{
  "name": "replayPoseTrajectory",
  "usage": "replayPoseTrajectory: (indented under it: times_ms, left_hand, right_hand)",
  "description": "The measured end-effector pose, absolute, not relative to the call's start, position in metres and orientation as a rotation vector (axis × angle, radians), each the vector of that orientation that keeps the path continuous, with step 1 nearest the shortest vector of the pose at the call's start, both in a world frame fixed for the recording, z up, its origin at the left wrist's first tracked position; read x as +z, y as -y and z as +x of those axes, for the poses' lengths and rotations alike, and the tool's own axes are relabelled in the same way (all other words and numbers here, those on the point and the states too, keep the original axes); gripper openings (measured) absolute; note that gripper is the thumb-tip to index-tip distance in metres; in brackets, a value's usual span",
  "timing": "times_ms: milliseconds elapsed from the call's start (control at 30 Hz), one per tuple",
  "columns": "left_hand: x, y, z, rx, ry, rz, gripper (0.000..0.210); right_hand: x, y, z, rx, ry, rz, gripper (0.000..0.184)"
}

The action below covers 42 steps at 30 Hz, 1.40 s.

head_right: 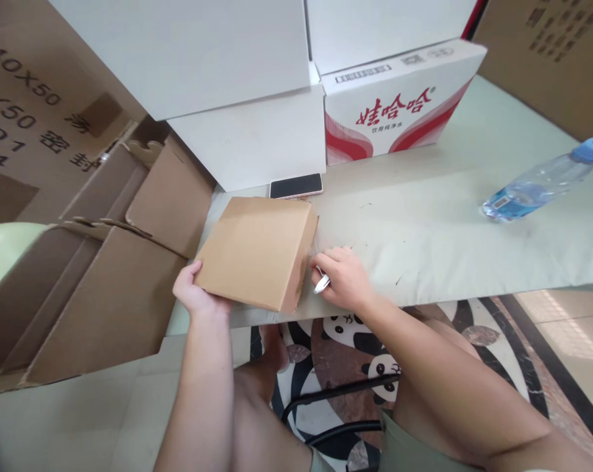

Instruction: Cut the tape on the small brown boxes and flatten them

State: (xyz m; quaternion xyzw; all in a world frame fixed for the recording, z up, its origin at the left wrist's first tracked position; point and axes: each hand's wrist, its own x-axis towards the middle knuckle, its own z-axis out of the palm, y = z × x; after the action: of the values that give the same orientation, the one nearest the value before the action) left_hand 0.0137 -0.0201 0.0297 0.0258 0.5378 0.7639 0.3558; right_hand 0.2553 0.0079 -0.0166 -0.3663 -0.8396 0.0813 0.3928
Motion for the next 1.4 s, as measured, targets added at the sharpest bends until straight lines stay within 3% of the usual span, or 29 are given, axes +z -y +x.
replayPoseTrajectory:
  times_ms: [667,1400]
  left_hand:
    - [0.0309,0.0186,0.0194,1.974,-1.401,0.051,0.022]
    - [0.0293,0.0184,0.0181,1.974,-1.390,0.064,0.024]
  right_hand:
    - [-0.0160,-0.0068,0.2527,0.477,2.201,-1.026,0.006]
    - [-0.0187,-0.0063,0.2524,0.491,2.221,-1.066,0.006]
